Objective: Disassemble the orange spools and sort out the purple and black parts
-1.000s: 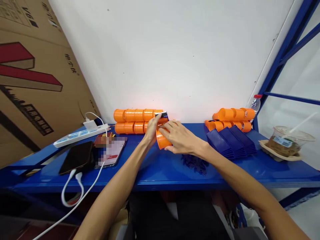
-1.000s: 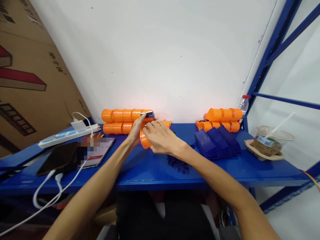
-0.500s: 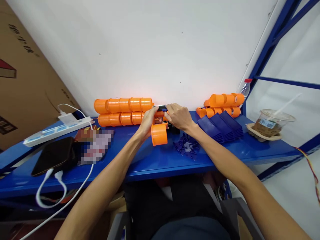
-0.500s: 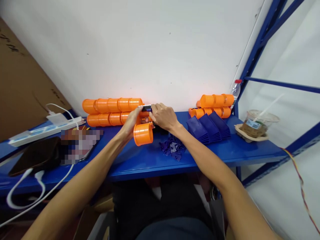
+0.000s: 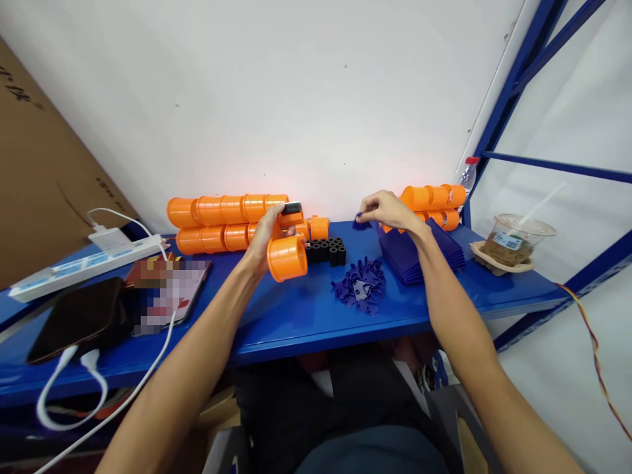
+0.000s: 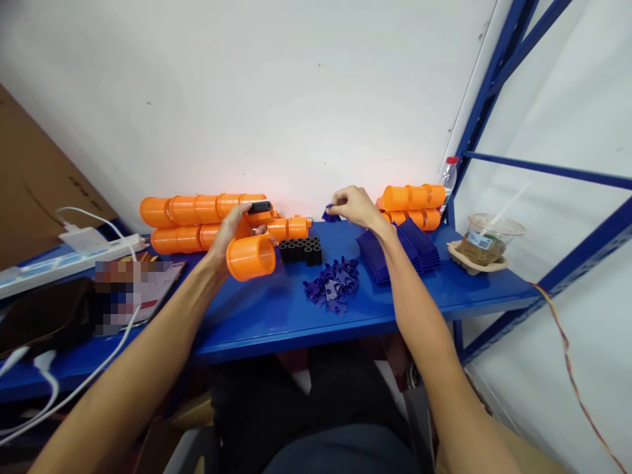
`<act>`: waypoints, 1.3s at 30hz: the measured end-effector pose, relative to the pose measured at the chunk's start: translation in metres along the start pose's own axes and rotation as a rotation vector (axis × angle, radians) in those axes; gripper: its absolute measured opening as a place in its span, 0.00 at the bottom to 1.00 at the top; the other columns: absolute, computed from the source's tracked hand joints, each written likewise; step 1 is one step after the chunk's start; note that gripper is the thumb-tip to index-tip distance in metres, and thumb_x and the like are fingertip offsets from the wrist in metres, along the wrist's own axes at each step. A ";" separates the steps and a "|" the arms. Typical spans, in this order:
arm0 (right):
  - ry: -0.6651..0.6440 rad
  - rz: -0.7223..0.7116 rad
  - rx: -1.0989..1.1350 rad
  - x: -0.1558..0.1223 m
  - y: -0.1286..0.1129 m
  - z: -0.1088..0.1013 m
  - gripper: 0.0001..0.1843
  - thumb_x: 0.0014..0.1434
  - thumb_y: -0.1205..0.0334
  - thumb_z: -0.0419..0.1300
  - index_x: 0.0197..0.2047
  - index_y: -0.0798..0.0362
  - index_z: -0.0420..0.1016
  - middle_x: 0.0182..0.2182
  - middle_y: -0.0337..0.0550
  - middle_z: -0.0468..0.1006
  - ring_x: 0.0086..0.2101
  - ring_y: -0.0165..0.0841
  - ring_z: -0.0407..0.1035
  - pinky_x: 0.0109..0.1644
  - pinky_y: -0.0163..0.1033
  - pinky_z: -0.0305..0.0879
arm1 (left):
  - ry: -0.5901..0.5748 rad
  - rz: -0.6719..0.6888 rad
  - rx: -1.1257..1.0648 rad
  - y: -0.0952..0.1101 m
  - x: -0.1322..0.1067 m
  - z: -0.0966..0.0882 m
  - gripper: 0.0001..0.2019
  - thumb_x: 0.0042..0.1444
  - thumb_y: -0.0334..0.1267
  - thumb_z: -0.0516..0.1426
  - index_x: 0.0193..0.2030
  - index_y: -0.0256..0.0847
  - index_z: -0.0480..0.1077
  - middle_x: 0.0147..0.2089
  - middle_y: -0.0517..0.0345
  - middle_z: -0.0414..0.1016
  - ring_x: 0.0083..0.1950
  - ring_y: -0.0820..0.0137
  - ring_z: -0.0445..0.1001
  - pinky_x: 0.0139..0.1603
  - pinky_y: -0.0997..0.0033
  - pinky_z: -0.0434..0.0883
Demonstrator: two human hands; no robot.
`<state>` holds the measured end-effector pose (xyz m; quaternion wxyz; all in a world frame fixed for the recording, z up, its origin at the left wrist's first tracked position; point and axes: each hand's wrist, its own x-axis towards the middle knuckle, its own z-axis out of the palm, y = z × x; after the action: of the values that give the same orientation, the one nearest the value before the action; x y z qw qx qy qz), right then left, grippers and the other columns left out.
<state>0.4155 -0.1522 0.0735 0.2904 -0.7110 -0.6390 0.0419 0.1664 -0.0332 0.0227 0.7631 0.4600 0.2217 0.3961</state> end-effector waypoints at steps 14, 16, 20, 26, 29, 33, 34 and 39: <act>-0.581 0.172 -0.112 0.000 0.014 0.014 0.04 0.47 0.71 0.64 0.28 0.54 0.78 0.25 0.39 0.79 0.28 0.29 0.69 0.28 0.35 0.59 | -0.017 -0.059 0.017 -0.005 -0.001 0.003 0.15 0.63 0.48 0.55 0.50 0.39 0.69 0.19 0.65 0.63 0.19 0.63 0.75 0.26 0.64 0.78; -0.569 0.171 -0.144 -0.003 0.008 0.016 0.05 0.46 0.73 0.63 0.27 0.53 0.76 0.26 0.39 0.79 0.28 0.30 0.68 0.28 0.35 0.59 | -0.016 -0.049 0.020 -0.006 -0.001 0.003 0.15 0.64 0.47 0.54 0.49 0.39 0.69 0.19 0.65 0.64 0.19 0.63 0.75 0.26 0.64 0.78; -0.622 0.195 -0.136 -0.009 0.001 0.009 0.06 0.45 0.73 0.63 0.27 0.53 0.76 0.28 0.40 0.82 0.30 0.31 0.70 0.29 0.35 0.59 | -0.007 -0.039 0.029 -0.006 -0.002 0.004 0.14 0.64 0.47 0.54 0.48 0.39 0.69 0.19 0.64 0.63 0.19 0.63 0.75 0.26 0.64 0.78; -0.397 0.102 0.056 0.001 0.021 0.010 0.07 0.48 0.64 0.66 0.33 0.53 0.82 0.30 0.42 0.83 0.31 0.33 0.72 0.32 0.37 0.62 | 0.011 -0.065 0.028 -0.002 -0.013 0.014 0.12 0.65 0.46 0.54 0.45 0.39 0.69 0.19 0.65 0.62 0.18 0.66 0.72 0.26 0.65 0.78; 0.056 -0.102 0.163 0.014 0.020 0.036 0.08 0.54 0.61 0.65 0.36 0.54 0.82 0.31 0.42 0.81 0.33 0.32 0.71 0.38 0.38 0.64 | -0.003 -0.069 0.049 -0.002 -0.015 0.018 0.11 0.65 0.47 0.55 0.41 0.40 0.68 0.19 0.65 0.62 0.18 0.67 0.71 0.26 0.66 0.78; 0.295 -0.303 0.292 0.020 -0.007 0.079 0.09 0.60 0.57 0.63 0.39 0.52 0.81 0.31 0.40 0.80 0.33 0.31 0.70 0.41 0.39 0.65 | -0.035 -0.043 0.097 -0.007 -0.012 0.018 0.11 0.64 0.48 0.56 0.38 0.42 0.67 0.19 0.65 0.63 0.18 0.67 0.71 0.26 0.65 0.78; 0.310 -0.322 0.316 0.018 -0.015 0.087 0.09 0.61 0.56 0.63 0.39 0.52 0.81 0.31 0.39 0.80 0.32 0.31 0.70 0.41 0.39 0.65 | -0.041 -0.039 0.110 -0.009 -0.011 0.017 0.12 0.63 0.48 0.57 0.38 0.42 0.68 0.19 0.65 0.63 0.18 0.67 0.71 0.26 0.65 0.77; 0.411 -0.293 0.396 0.007 -0.042 0.106 0.06 0.59 0.58 0.65 0.34 0.50 0.75 0.30 0.37 0.77 0.31 0.31 0.68 0.40 0.39 0.64 | -0.079 0.012 0.172 -0.018 -0.008 0.018 0.11 0.63 0.48 0.58 0.39 0.42 0.68 0.19 0.63 0.65 0.19 0.68 0.71 0.25 0.66 0.77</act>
<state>0.3336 -0.1066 0.0079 0.5492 -0.5348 -0.6418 -0.0214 0.1812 -0.0542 0.0156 0.7267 0.5402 0.2219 0.3617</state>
